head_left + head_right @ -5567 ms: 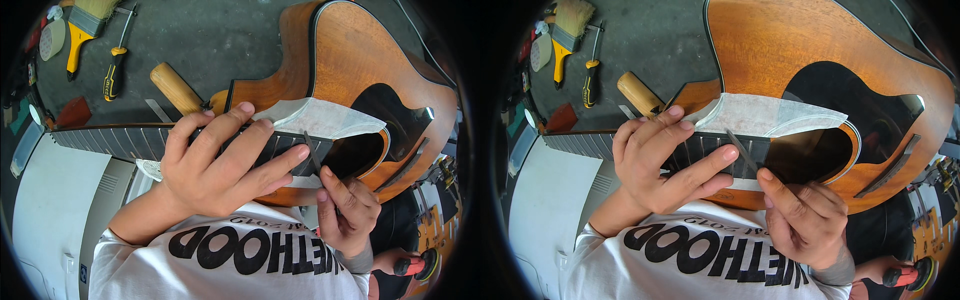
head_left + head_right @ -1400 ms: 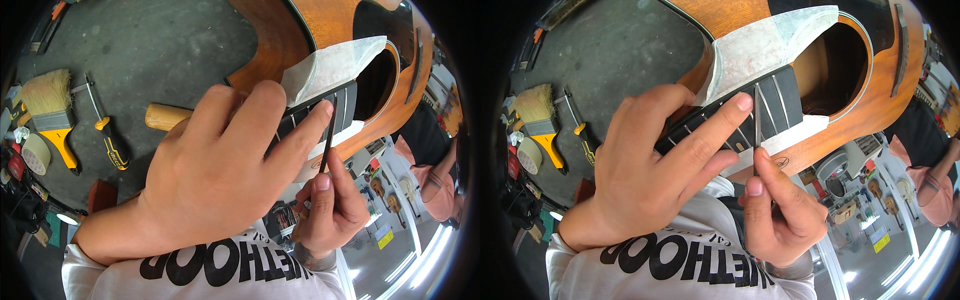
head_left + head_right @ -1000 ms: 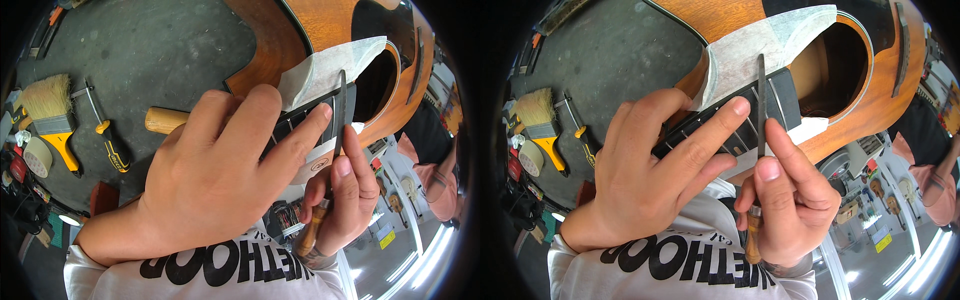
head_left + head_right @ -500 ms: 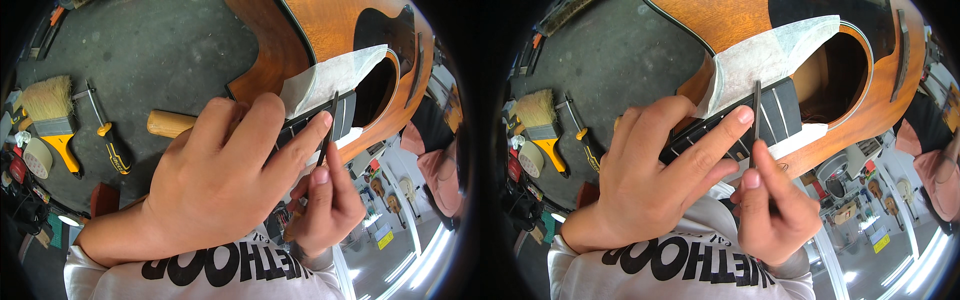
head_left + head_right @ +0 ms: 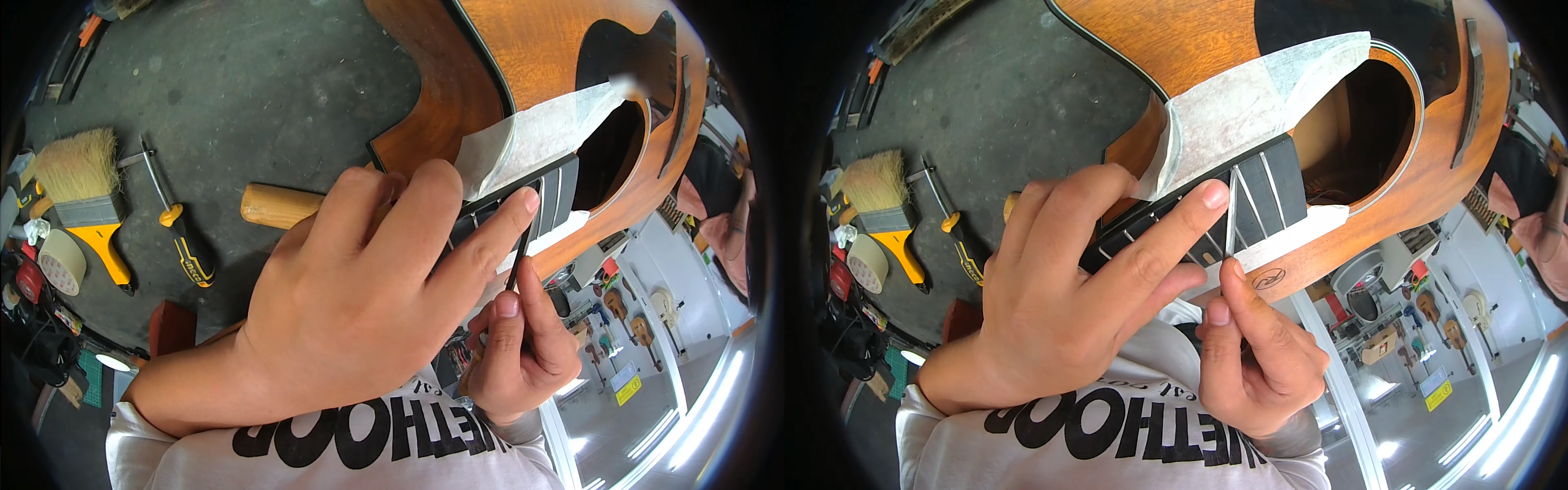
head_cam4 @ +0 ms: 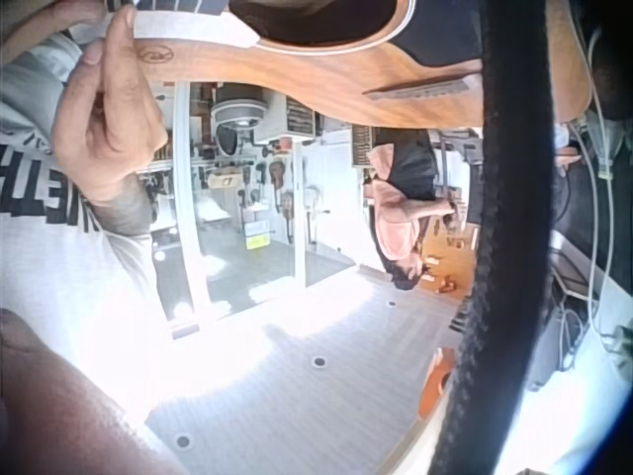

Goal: The person uses a small metal file to smooth the edges of the frets on an acoustic guitar's fretboard. They work methodically along the neck, filing each fret individually while protecting the wood with paper. The person also uses a brush to sweep away debris from the fretboard during the process.

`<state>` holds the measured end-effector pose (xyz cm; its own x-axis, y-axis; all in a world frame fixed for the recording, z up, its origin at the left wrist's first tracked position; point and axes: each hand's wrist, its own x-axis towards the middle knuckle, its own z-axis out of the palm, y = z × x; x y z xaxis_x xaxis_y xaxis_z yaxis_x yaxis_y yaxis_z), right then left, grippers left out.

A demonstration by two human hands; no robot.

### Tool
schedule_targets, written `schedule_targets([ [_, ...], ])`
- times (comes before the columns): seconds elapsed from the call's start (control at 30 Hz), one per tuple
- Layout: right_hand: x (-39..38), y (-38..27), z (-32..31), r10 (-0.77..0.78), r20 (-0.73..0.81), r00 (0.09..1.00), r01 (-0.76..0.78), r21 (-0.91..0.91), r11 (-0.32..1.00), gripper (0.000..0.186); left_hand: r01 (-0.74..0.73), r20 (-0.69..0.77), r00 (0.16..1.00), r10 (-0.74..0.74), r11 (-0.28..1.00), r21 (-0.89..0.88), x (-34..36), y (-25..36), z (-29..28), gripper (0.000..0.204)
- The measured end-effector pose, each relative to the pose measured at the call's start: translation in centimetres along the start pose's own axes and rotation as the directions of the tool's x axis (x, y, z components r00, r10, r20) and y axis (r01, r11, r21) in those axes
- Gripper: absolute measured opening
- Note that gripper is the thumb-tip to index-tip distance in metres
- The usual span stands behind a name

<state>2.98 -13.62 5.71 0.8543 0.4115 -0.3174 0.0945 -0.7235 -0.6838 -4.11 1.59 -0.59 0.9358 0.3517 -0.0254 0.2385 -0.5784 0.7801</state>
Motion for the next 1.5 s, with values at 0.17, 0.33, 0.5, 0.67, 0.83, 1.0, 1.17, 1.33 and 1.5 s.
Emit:
schedule_targets([
  [0.17, 0.8, -1.4, 0.8, 0.114, -0.022, 0.993, -0.111, 0.093, 0.99, 0.032, -0.01, -0.033, 0.999, 0.01, 1.0, 0.017, -0.2, -0.2, 0.2, 0.065],
  [0.33, 2.3, -2.9, -0.2, 0.379, 0.098, 0.92, -0.369, 0.546, 0.752, 0.036, 0.023, -0.004, 1.0, -0.023, 1.0, -0.018, -0.1, -0.1, -0.2, 0.062],
  [0.5, 0.4, -2.4, -0.6, 0.21, 0.014, 0.978, -0.208, 0.242, 0.948, 0.032, -0.017, -0.016, 1.0, 0.016, 1.0, -0.008, 0.0, -0.2, 0.0, 0.06],
  [0.67, -0.9, -0.2, 0.2, 0.028, -0.01, 1.0, -0.028, 0.046, 0.999, 0.035, -0.031, -0.054, 0.998, 0.031, 1.0, 0.006, -0.1, -0.4, 0.3, 0.058],
  [0.83, 0.2, -0.5, 1.9, -0.005, -0.111, 0.994, 0.007, 0.017, 1.0, 0.032, -0.031, -0.065, 0.997, 0.032, 0.999, 0.017, 0.1, -0.4, 0.2, 0.053],
  [1.0, 1.8, -3.4, 1.8, 0.392, -0.039, 0.919, -0.325, 0.485, 0.812, 0.031, -0.046, -0.107, 0.993, 0.05, 0.998, 0.033, 0.1, -0.7, 0.5, 0.05],
  [1.17, 0.1, -1.8, 1.5, 0.167, -0.094, 0.982, -0.134, 0.282, 0.95, 0.033, -0.048, -0.132, 0.99, 0.051, 0.998, 0.032, 0.0, -0.8, 0.7, 0.051],
  [1.33, -0.4, -0.1, 1.6, 0.002, -0.074, 0.997, 0.002, 0.055, 0.999, 0.031, -0.033, -0.133, 0.991, 0.034, 0.999, 0.009, 0.0, -0.7, 0.8, 0.054],
  [1.5, 1.1, -3.2, 2.1, 0.371, -0.104, 0.923, -0.317, 0.342, 0.885, 0.035, -0.052, -0.143, 0.988, 0.054, 0.999, 0.017, 0.1, -0.8, 0.9, 0.054],
])
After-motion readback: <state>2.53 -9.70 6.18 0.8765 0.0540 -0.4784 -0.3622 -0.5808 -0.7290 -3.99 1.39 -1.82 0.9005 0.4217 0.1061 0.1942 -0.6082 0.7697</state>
